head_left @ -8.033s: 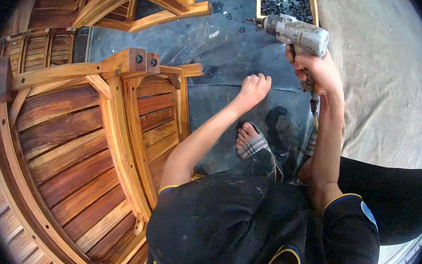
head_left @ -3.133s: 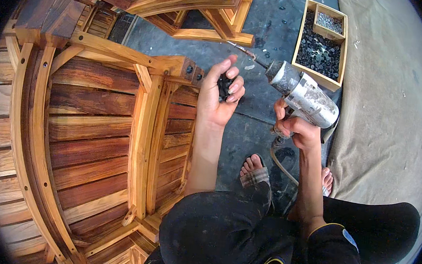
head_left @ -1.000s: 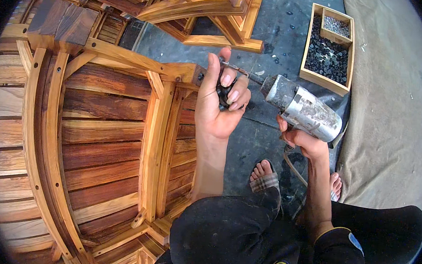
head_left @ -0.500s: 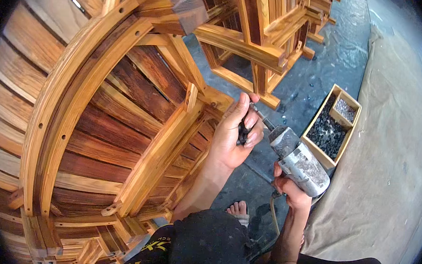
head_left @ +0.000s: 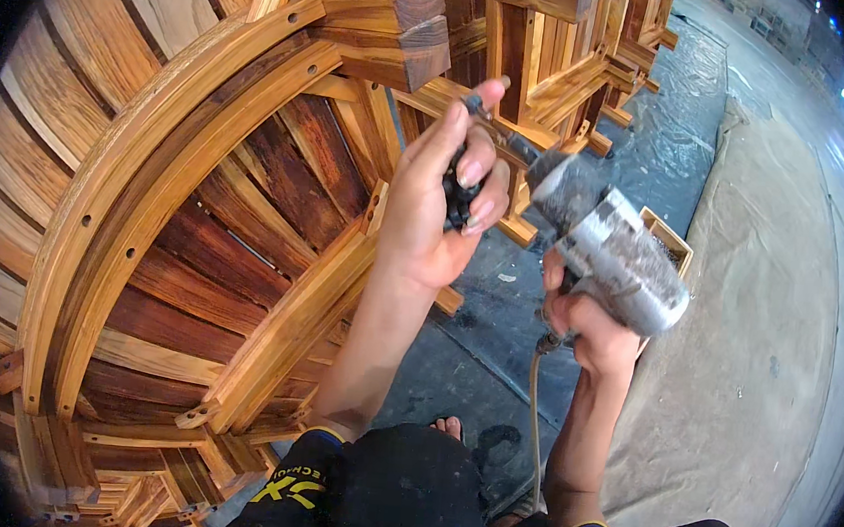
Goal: Assembling wooden chairs using a power drill and screws.
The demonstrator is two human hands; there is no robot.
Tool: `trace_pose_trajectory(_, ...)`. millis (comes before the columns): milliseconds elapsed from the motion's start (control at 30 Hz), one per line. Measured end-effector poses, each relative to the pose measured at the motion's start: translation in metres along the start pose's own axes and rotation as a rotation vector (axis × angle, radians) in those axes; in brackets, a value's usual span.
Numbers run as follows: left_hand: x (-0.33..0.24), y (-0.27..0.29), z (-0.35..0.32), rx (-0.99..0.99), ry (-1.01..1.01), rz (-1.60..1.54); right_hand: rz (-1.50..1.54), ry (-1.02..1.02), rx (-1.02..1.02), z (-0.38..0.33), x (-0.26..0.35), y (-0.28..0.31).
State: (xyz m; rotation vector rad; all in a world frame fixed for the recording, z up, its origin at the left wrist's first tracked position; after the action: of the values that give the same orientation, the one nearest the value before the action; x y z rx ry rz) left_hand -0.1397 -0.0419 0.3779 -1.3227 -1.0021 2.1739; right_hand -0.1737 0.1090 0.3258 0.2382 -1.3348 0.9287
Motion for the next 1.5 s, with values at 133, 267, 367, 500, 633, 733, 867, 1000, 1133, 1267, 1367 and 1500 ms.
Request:
trace_pose_trajectory(133,-0.015,-0.011,0.01,0.081,-0.051,-0.06,0.042,0.025,0.048,0.019,0.018,-0.017)
trace_pose_trajectory(267,-0.016,-0.016,0.015,0.113,-0.067,-0.115,0.149,0.021,0.016,0.024,0.026,-0.018)
trace_pose_trajectory(367,-0.014,-0.014,0.016,0.112,-0.081,-0.142,0.027,0.025,0.031,0.031,0.029,-0.019)
trace_pose_trajectory(500,-0.02,-0.017,0.016,0.1,-0.115,-0.131,0.039,0.021,-0.019,0.034,0.034,-0.021)
trace_pose_trajectory(633,-0.017,-0.015,0.018,0.127,-0.112,-0.163,0.024,0.009,-0.029,0.035,0.037,-0.019)
trace_pose_trajectory(733,-0.016,-0.014,0.017,0.127,-0.116,-0.17,0.003,0.009,-0.024,0.035,0.038,-0.019)
trace_pose_trajectory(867,-0.014,-0.014,0.017,0.131,-0.121,-0.172,0.016,-0.004,-0.028,0.035,0.039,-0.018)
trace_pose_trajectory(1000,-0.022,-0.017,0.015,0.122,-0.141,-0.143,0.027,-0.015,-0.001,0.037,0.041,-0.022)
trace_pose_trajectory(1133,-0.01,-0.012,0.002,0.056,-0.117,-0.113,0.003,-0.056,0.022,0.039,0.049,-0.015)
trace_pose_trajectory(1267,0.056,0.053,-0.048,-0.183,0.262,-0.084,-0.008,-0.1,0.062,0.043,0.056,-0.017)
trace_pose_trajectory(1367,0.121,0.102,-0.104,-0.259,0.647,-0.15,-0.002,-0.136,0.11,0.044,0.059,-0.018)
trace_pose_trajectory(1500,0.186,0.148,-0.173,-0.261,0.834,-0.213,-0.029,-0.125,0.104,0.045,0.065,-0.014)
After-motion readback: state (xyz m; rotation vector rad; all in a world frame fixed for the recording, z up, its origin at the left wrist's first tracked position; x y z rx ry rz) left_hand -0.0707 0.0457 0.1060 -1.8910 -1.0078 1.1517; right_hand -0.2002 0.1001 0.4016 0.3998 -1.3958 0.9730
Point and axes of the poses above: each hand's wrist, its own z-axis towards the middle knuckle, its own y-axis out of the back of the hand, x = y × z, the point moved 8 cm from there along z, towards the middle knuckle, and after that the axes turned 3 degrees about -x, right-handed, at the moved point
